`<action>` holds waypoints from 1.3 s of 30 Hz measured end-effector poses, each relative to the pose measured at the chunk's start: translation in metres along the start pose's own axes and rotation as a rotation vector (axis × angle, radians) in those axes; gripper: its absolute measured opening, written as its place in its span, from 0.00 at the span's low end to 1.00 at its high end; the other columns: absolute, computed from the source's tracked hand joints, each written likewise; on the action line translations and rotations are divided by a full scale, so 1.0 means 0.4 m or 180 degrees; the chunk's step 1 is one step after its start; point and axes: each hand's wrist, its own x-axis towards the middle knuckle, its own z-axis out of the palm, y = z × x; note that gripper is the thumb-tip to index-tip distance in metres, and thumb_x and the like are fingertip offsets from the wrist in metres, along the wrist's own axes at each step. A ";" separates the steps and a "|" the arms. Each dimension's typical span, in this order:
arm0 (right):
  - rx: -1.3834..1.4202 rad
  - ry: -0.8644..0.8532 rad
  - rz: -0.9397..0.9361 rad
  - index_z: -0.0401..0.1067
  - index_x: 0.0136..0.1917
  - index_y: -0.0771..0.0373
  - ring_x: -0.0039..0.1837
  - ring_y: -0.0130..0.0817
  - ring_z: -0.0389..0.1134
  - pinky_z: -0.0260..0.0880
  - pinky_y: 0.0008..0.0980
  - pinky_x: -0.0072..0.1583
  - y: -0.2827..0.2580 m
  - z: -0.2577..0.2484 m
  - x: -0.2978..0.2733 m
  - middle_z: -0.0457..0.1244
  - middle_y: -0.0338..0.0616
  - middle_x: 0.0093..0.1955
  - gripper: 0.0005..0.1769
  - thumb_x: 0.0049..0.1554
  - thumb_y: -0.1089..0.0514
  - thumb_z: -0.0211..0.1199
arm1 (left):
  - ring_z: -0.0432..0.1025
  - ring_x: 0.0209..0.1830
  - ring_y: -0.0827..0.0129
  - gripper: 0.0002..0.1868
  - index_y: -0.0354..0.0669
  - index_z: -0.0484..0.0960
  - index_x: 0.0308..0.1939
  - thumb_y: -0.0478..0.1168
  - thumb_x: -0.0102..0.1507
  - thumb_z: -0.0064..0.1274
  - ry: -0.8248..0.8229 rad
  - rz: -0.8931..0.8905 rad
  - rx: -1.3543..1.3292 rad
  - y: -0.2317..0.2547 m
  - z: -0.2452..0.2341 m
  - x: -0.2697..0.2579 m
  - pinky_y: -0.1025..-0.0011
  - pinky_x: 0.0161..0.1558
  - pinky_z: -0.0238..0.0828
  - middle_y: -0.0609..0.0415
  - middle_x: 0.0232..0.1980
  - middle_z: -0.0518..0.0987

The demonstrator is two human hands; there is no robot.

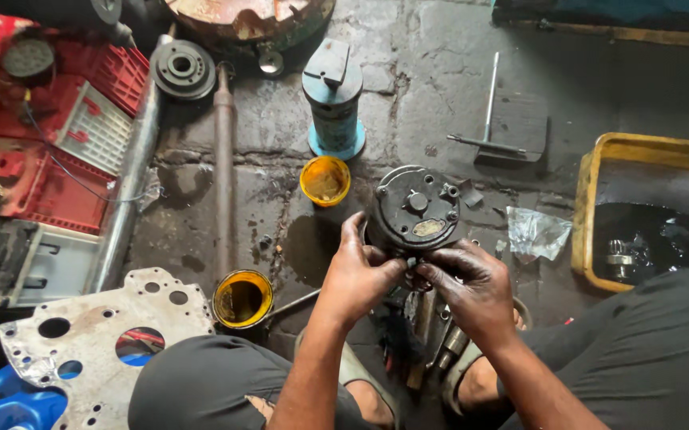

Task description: The person sits on the floor and uses a wrench to tighten bolts on a cylindrical mechanical component. They repeatedly adjust the part, apply lubricant from a yellow container, and manipulate small metal pieces with their hands.

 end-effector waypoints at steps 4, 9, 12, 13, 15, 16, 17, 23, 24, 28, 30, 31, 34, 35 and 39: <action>0.0148 0.0014 0.0018 0.80 0.46 0.69 0.42 0.29 0.71 0.71 0.28 0.45 -0.002 0.002 -0.005 0.70 0.43 0.40 0.10 0.49 0.66 0.73 | 0.78 0.34 0.68 0.53 0.39 0.51 0.75 0.38 0.50 0.64 0.0195 -0.0063 0.0531 0.019 0.011 -0.005 0.69 0.43 0.77 0.48 0.35 0.84; 0.0212 -0.0237 -0.0301 0.79 0.49 0.70 0.46 0.30 0.72 0.72 0.28 0.47 0.006 -0.021 0.003 0.70 0.44 0.44 0.11 0.50 0.66 0.72 | 0.78 0.34 0.67 0.54 0.39 0.52 0.74 0.41 0.49 0.66 0.0413 0.0140 0.0699 0.016 0.034 -0.006 0.69 0.43 0.76 0.48 0.34 0.83; 0.0097 -0.0243 -0.0293 0.79 0.50 0.69 0.46 0.29 0.72 0.73 0.28 0.48 0.006 -0.028 0.006 0.70 0.43 0.45 0.12 0.50 0.66 0.71 | 0.78 0.33 0.67 0.52 0.40 0.54 0.74 0.40 0.48 0.63 0.0445 0.0042 0.0673 0.015 0.042 -0.010 0.69 0.41 0.77 0.49 0.34 0.82; 0.0035 -0.0212 -0.0285 0.79 0.48 0.69 0.45 0.29 0.72 0.72 0.28 0.47 0.006 -0.028 0.006 0.70 0.43 0.44 0.12 0.49 0.66 0.72 | 0.78 0.33 0.67 0.52 0.40 0.54 0.74 0.39 0.49 0.63 0.0424 -0.0027 0.0626 0.016 0.041 -0.009 0.68 0.41 0.77 0.49 0.34 0.82; -0.0088 -0.0150 -0.0268 0.79 0.46 0.70 0.43 0.28 0.72 0.72 0.28 0.46 0.009 -0.026 0.004 0.70 0.42 0.42 0.11 0.48 0.65 0.73 | 0.78 0.33 0.67 0.51 0.40 0.54 0.74 0.39 0.49 0.62 0.0400 -0.0028 0.0534 0.018 0.042 -0.009 0.69 0.41 0.77 0.49 0.35 0.83; -0.0015 -0.0210 -0.0034 0.79 0.45 0.70 0.43 0.29 0.71 0.71 0.29 0.45 0.014 -0.027 0.005 0.70 0.43 0.41 0.10 0.48 0.66 0.74 | 0.78 0.34 0.68 0.50 0.40 0.54 0.74 0.39 0.50 0.62 0.0397 0.0040 0.0487 0.019 0.042 -0.010 0.69 0.41 0.77 0.48 0.36 0.83; 0.0058 -0.0272 0.0197 0.79 0.44 0.70 0.42 0.30 0.71 0.71 0.29 0.45 0.022 -0.026 0.008 0.69 0.44 0.40 0.10 0.48 0.66 0.74 | 0.78 0.35 0.69 0.50 0.39 0.54 0.73 0.39 0.51 0.63 0.0395 0.0109 0.0439 0.020 0.043 -0.010 0.70 0.42 0.77 0.48 0.37 0.84; 0.0534 -0.0471 0.0004 0.79 0.46 0.70 0.44 0.29 0.71 0.72 0.28 0.46 0.049 -0.034 0.021 0.70 0.44 0.42 0.09 0.50 0.66 0.72 | 0.81 0.43 0.72 0.47 0.37 0.55 0.71 0.34 0.52 0.64 0.0314 0.0222 -0.0179 0.016 0.056 -0.015 0.73 0.46 0.78 0.49 0.46 0.86; 0.0481 -0.0457 -0.0145 0.79 0.47 0.70 0.44 0.28 0.72 0.72 0.27 0.47 0.046 -0.035 0.021 0.70 0.44 0.43 0.10 0.50 0.66 0.72 | 0.80 0.42 0.71 0.48 0.37 0.54 0.71 0.32 0.51 0.64 0.0257 0.0226 -0.0329 0.012 0.057 -0.014 0.72 0.45 0.78 0.48 0.47 0.86; 0.0332 -0.0465 -0.0337 0.78 0.49 0.70 0.46 0.28 0.73 0.73 0.27 0.48 0.034 -0.037 0.017 0.70 0.44 0.46 0.11 0.52 0.66 0.69 | 0.80 0.44 0.69 0.50 0.38 0.51 0.72 0.30 0.51 0.62 0.0075 0.0316 -0.0718 -0.003 0.058 -0.009 0.71 0.45 0.79 0.45 0.50 0.85; 0.0241 -0.0464 -0.0427 0.78 0.50 0.70 0.47 0.29 0.73 0.73 0.27 0.49 0.035 -0.038 0.019 0.70 0.45 0.47 0.11 0.52 0.66 0.68 | 0.80 0.44 0.69 0.50 0.39 0.51 0.72 0.30 0.51 0.63 0.0062 0.0220 -0.0762 -0.003 0.059 -0.006 0.72 0.44 0.79 0.45 0.50 0.85; 0.0286 -0.0426 -0.0340 0.79 0.49 0.70 0.45 0.28 0.73 0.72 0.28 0.48 0.037 -0.037 0.017 0.70 0.44 0.46 0.11 0.52 0.66 0.69 | 0.80 0.43 0.69 0.49 0.40 0.51 0.72 0.31 0.52 0.63 0.0082 0.0081 -0.0761 -0.001 0.059 -0.005 0.71 0.43 0.79 0.45 0.49 0.85; 0.0431 -0.0341 -0.0112 0.79 0.47 0.70 0.42 0.28 0.70 0.70 0.27 0.45 0.049 -0.029 0.008 0.69 0.43 0.41 0.10 0.51 0.66 0.70 | 0.81 0.41 0.69 0.48 0.40 0.53 0.72 0.31 0.52 0.65 0.0243 0.0001 -0.0485 0.005 0.061 -0.009 0.72 0.41 0.79 0.46 0.47 0.86; 0.0484 -0.0331 -0.0056 0.79 0.46 0.70 0.42 0.27 0.69 0.70 0.27 0.44 0.055 -0.027 0.007 0.69 0.43 0.41 0.09 0.50 0.66 0.70 | 0.81 0.41 0.70 0.48 0.40 0.54 0.72 0.31 0.53 0.65 0.0313 0.0031 -0.0348 0.005 0.062 -0.010 0.73 0.41 0.79 0.46 0.46 0.86; 0.0705 -0.0323 0.0061 0.78 0.42 0.70 0.41 0.24 0.67 0.68 0.26 0.44 0.078 -0.018 0.005 0.68 0.40 0.38 0.06 0.50 0.66 0.72 | 0.79 0.36 0.70 0.46 0.41 0.56 0.71 0.31 0.53 0.64 0.0318 -0.0015 -0.0623 -0.005 0.068 -0.009 0.72 0.36 0.77 0.46 0.43 0.86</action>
